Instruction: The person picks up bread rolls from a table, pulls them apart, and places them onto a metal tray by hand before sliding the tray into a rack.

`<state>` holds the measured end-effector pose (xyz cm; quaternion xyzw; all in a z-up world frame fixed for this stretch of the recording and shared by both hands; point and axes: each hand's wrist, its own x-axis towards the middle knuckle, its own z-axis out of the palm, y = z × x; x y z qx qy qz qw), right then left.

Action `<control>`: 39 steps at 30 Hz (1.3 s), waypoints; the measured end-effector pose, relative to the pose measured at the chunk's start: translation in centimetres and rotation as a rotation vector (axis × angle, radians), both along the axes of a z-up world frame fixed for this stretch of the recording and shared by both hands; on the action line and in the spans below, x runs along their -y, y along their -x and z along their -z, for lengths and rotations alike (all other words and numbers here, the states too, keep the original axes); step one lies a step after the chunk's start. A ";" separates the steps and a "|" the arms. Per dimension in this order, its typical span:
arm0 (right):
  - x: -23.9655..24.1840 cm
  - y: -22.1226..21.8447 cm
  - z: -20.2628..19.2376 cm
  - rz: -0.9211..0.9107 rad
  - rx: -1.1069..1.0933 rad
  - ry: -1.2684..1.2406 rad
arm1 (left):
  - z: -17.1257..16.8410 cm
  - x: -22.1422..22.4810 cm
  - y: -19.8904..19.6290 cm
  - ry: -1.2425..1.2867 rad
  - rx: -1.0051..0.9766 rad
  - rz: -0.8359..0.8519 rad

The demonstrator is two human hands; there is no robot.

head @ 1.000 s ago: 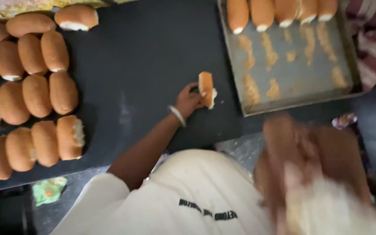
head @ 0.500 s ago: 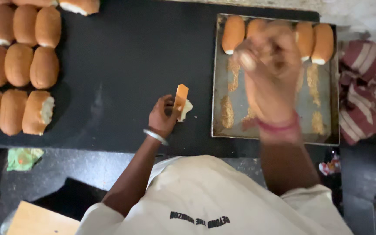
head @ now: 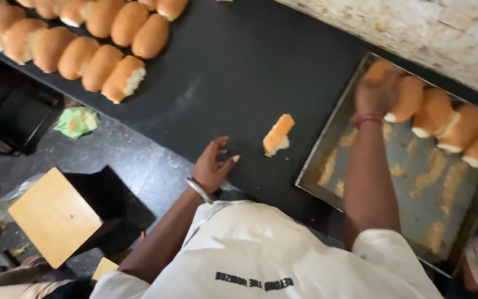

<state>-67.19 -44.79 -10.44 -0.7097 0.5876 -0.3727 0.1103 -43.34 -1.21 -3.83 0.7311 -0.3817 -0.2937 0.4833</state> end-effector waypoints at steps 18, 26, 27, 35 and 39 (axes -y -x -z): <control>-18.8 -30.9 -5.4 -0.686 0.492 -0.316 | -1.3 -2.0 -16.9 0.046 0.014 0.106; -13.1 -48.7 -4.6 -0.459 -0.116 -0.021 | -1.9 -3.9 -28.8 0.027 -0.085 0.217; -13.1 -49.9 -5.2 -0.398 -0.222 0.015 | -2.1 -4.0 -29.9 -0.015 -0.087 0.215; -15.7 -52.3 -7.2 -0.217 -0.323 -0.181 | -0.6 -5.6 -35.5 0.093 -0.189 0.271; -15.7 -52.7 -6.3 -0.229 -0.272 -0.129 | -0.8 -5.3 -36.6 0.016 -0.183 0.333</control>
